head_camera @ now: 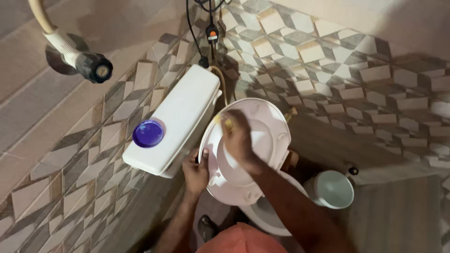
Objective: The person cleans the toilet seat and lid using a yellow sponge and a purple liquid cleaner. They then rinse the toilet bowl with water from a green cup and close the lid.
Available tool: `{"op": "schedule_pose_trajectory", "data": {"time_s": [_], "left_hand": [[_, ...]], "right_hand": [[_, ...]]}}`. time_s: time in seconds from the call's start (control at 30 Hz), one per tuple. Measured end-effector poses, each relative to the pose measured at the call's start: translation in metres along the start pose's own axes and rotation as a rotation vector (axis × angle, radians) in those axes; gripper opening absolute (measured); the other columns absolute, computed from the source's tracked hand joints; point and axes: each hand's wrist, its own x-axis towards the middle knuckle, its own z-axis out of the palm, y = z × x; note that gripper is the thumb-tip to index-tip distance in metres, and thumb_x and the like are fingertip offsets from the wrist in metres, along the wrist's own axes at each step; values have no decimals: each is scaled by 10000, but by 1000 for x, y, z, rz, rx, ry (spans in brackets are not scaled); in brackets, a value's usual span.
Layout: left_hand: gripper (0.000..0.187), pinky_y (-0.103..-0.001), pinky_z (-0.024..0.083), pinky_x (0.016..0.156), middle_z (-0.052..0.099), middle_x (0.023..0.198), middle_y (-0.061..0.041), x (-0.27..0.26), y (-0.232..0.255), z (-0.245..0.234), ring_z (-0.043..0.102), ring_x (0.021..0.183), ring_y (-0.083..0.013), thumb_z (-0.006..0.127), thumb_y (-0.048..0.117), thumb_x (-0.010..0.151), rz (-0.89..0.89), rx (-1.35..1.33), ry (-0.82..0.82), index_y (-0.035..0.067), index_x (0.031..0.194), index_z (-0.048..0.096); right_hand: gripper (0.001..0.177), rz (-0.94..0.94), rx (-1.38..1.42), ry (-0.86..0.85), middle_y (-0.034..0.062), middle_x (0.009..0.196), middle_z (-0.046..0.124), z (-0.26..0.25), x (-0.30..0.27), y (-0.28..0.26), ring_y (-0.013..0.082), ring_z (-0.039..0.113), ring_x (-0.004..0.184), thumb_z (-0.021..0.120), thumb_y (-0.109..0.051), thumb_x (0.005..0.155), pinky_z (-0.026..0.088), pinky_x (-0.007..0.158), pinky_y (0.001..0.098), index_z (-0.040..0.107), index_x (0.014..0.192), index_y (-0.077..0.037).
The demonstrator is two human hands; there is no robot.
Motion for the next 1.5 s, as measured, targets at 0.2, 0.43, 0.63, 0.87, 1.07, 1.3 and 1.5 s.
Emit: {"op": "schedule_pose_trajectory", "data": {"time_s": [0.2, 0.43, 0.63, 0.87, 1.07, 1.3, 1.5], "left_hand": [[262, -278, 387, 556, 525, 664, 27, 0, 4, 1, 431, 636, -71, 633, 192, 1026, -9, -21, -6, -18, 873, 660], [234, -277, 359, 543, 515, 669, 24, 4, -1, 6, 420, 631, -69, 637, 163, 1026, -15, -72, -18, -20, 882, 664], [294, -274, 354, 575, 483, 698, 28, 3, -4, 2, 406, 665, -74, 644, 153, 1067, -32, -51, 5, -37, 843, 628], [230, -250, 450, 625, 631, 766, 20, 5, 8, -2, 514, 699, -61, 618, 178, 1034, 1, -119, -17, -36, 992, 690], [277, -270, 356, 583, 507, 713, 35, 8, 3, -16, 417, 662, -74, 631, 156, 1076, -11, -121, -4, -17, 859, 628], [247, -260, 336, 583, 490, 712, 56, 15, -8, -20, 400, 659, -56, 629, 113, 1052, -26, -124, 47, 14, 829, 591], [162, -254, 334, 569, 499, 705, 77, 13, 1, -18, 398, 643, -46, 615, 122, 1028, -36, -123, 2, 27, 899, 646]], "right_hand": [[138, 166, -70, 107, 183, 1085, 648, -1, 4, 11, 340, 665, 963, 669, 5, 999, 552, 862, 413, 621, 1128, 1], [271, -100, -41, -55, 224, 1098, 637, 11, -27, -4, 406, 641, 1014, 683, 21, 895, 533, 886, 447, 597, 1153, 20], [312, 32, -92, 153, 189, 1112, 650, -5, 9, 52, 371, 667, 1018, 628, 8, 943, 569, 875, 415, 599, 1254, 11], [155, 251, -179, 211, 207, 1039, 662, -25, 6, 90, 354, 662, 947, 651, -65, 994, 529, 839, 428, 643, 1122, 22], [160, 409, -294, 112, 188, 998, 683, -52, -12, 122, 351, 676, 896, 667, -104, 994, 522, 796, 425, 659, 1112, 4], [178, 271, -156, 293, 181, 1051, 665, -57, -13, 113, 353, 656, 932, 688, -72, 992, 535, 817, 417, 654, 1146, 11], [211, -180, -358, 96, 172, 1127, 640, -64, 15, 95, 358, 633, 1037, 688, -55, 976, 517, 883, 445, 668, 1176, 10]]}}
